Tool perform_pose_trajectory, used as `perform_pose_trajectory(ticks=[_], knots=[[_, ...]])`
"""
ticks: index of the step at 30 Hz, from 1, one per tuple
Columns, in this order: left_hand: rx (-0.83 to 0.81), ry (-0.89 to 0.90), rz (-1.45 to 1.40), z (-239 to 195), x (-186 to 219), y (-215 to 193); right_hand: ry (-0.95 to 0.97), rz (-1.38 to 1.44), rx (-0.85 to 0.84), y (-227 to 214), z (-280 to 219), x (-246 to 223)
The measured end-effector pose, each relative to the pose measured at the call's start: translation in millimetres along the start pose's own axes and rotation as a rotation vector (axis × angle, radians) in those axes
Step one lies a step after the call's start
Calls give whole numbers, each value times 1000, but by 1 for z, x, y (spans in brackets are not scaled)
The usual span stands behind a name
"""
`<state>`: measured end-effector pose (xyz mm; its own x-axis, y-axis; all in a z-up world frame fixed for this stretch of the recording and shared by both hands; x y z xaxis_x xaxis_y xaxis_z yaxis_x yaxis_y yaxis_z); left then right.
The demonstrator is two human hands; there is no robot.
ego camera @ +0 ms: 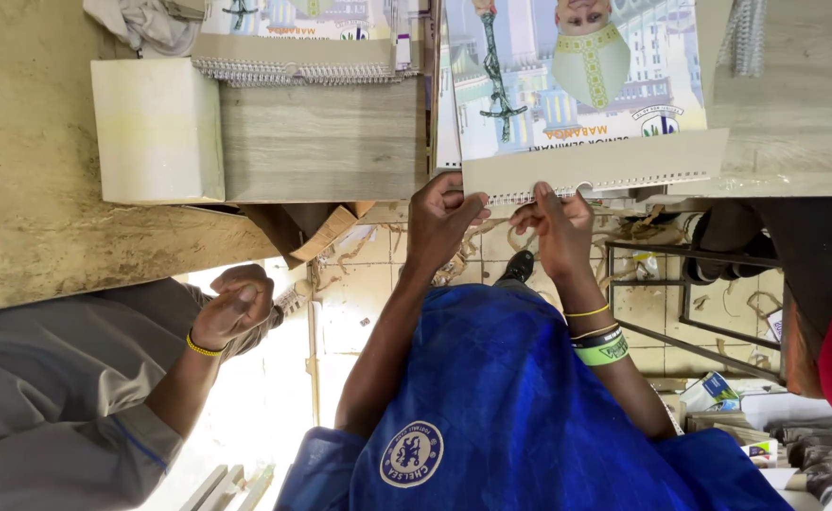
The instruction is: Aligning calendar pages and manually inserting spiral bindings through punched holes
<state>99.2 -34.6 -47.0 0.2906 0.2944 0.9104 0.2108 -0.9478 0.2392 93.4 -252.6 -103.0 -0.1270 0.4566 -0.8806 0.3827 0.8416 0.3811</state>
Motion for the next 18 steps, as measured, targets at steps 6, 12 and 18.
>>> perform_pose_trajectory(ticks=[6,12,18], knots=[[68,36,21,-6,5,-3,-59,-8,64,-18,5,-26],[61,9,-105,-5,-13,11,-101,-245,126,-2,-4,-53],[62,-138,-211,-9,-37,28,86,-749,-890,80,-60,-111]])
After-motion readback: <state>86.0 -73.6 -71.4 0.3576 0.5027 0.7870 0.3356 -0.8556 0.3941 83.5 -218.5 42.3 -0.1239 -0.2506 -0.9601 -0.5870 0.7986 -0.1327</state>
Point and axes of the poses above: each hand's wrist, its own z-axis towards the middle knuckle, its own y-axis out of the palm, x = y × z, the point moved 10 cm from there along z, towards the middle knuckle, and after that the axes turned 9 degrees about x, right-handed, at the moved point
